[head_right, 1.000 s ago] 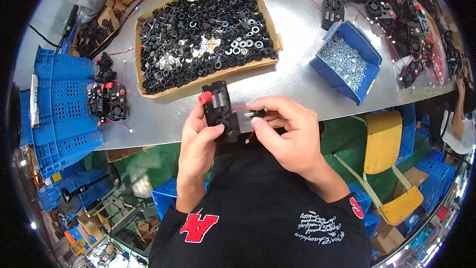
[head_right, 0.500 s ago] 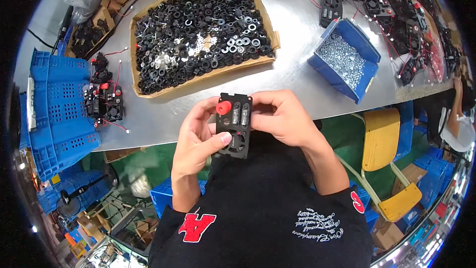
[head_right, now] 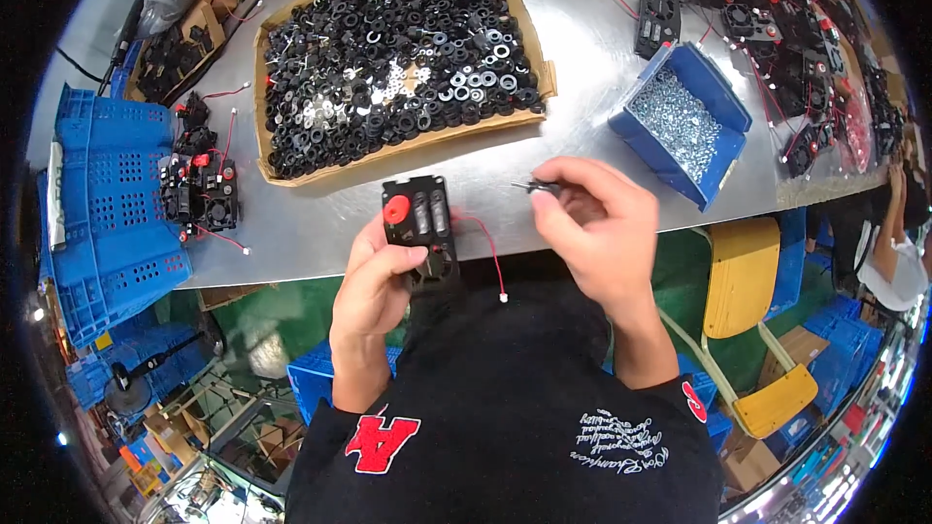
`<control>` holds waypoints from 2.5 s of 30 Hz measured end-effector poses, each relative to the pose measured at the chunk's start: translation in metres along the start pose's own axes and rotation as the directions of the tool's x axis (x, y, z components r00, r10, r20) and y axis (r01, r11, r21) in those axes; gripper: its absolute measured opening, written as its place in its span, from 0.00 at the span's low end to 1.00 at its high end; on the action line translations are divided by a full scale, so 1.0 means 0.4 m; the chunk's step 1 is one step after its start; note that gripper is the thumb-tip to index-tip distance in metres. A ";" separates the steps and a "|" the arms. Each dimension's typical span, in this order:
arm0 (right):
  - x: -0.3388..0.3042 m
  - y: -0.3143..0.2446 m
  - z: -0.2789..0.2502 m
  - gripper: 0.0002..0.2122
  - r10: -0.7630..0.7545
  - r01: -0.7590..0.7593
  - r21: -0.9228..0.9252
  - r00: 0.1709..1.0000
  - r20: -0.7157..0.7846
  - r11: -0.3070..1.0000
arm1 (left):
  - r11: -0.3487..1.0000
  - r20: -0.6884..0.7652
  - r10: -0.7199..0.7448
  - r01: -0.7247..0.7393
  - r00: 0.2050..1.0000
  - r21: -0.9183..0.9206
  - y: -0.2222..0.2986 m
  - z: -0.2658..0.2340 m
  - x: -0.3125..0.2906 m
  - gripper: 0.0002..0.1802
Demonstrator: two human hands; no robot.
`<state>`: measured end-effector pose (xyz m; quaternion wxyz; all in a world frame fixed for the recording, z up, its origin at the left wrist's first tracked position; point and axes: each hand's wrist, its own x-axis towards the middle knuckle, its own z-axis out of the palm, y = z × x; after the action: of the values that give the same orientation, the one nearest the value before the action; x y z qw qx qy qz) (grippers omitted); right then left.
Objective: Manually assembling small components of handheld electronic controllers at a factory workstation.
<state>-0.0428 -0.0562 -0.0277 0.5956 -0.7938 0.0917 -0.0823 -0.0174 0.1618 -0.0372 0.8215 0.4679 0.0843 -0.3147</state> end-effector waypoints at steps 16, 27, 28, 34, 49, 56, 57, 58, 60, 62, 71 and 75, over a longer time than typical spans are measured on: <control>-0.029 -0.042 0.056 0.10 -0.293 0.308 -0.117 0.947 0.133 0.944 | 0.981 0.168 0.057 -0.087 0.984 0.174 -0.027 -0.004 -0.037 0.22; -0.037 0.021 0.067 0.11 -0.036 -0.031 0.385 0.985 0.167 0.922 | 0.986 0.008 0.096 -0.096 0.995 0.137 0.006 0.009 -0.009 0.34; -0.040 0.021 0.070 0.11 -0.036 -0.032 0.387 0.986 0.165 0.922 | 0.986 0.008 0.095 -0.095 0.995 0.139 0.002 0.011 -0.008 0.34; -0.038 0.038 0.099 0.07 0.093 -0.241 0.612 0.960 0.265 0.753 | 0.878 -0.059 0.145 -0.101 0.988 0.468 -0.002 0.044 -0.020 0.27; -0.033 0.071 0.141 0.08 0.241 -0.409 0.742 0.913 0.330 0.531 | 0.522 0.058 0.481 -0.339 0.875 0.783 -0.008 0.041 0.005 0.22; -0.029 0.065 0.160 0.08 0.094 -0.146 0.570 0.988 0.120 0.809 | 0.958 -0.081 0.161 -0.136 0.984 0.253 0.001 0.029 0.009 0.21; -0.028 0.061 0.159 0.08 0.095 -0.146 0.569 0.988 0.118 0.809 | 0.970 -0.097 0.169 -0.149 0.981 0.191 0.001 0.025 0.014 0.21; -0.027 0.054 0.158 0.07 0.069 -0.114 0.490 0.992 0.109 0.864 | 0.979 -0.132 0.140 -0.118 0.981 0.163 0.010 0.024 0.012 0.21; -0.024 0.043 0.158 0.06 0.069 -0.109 0.419 0.992 0.108 0.901 | 0.982 -0.116 0.134 -0.116 0.984 0.146 0.014 0.015 0.017 0.22; -0.010 0.038 0.149 0.06 0.004 -0.037 0.336 0.995 0.097 0.941 | 0.986 -0.107 0.128 -0.115 0.986 0.118 0.016 0.010 0.023 0.23; 0.179 0.008 0.090 0.07 -0.343 0.283 -0.582 0.939 0.008 0.762 | 0.973 -0.130 0.217 -0.205 0.968 0.103 0.023 -0.032 0.034 0.29; 0.202 -0.005 0.108 0.07 -0.256 0.241 -0.729 0.962 0.094 0.640 | 0.966 -0.110 0.250 -0.239 0.962 0.101 0.033 -0.054 0.029 0.29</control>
<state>0.0460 -0.0351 -0.0362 0.2088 -0.9696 0.0125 -0.1268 0.0029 0.1791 -0.0447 0.8263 0.5283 0.0621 -0.1851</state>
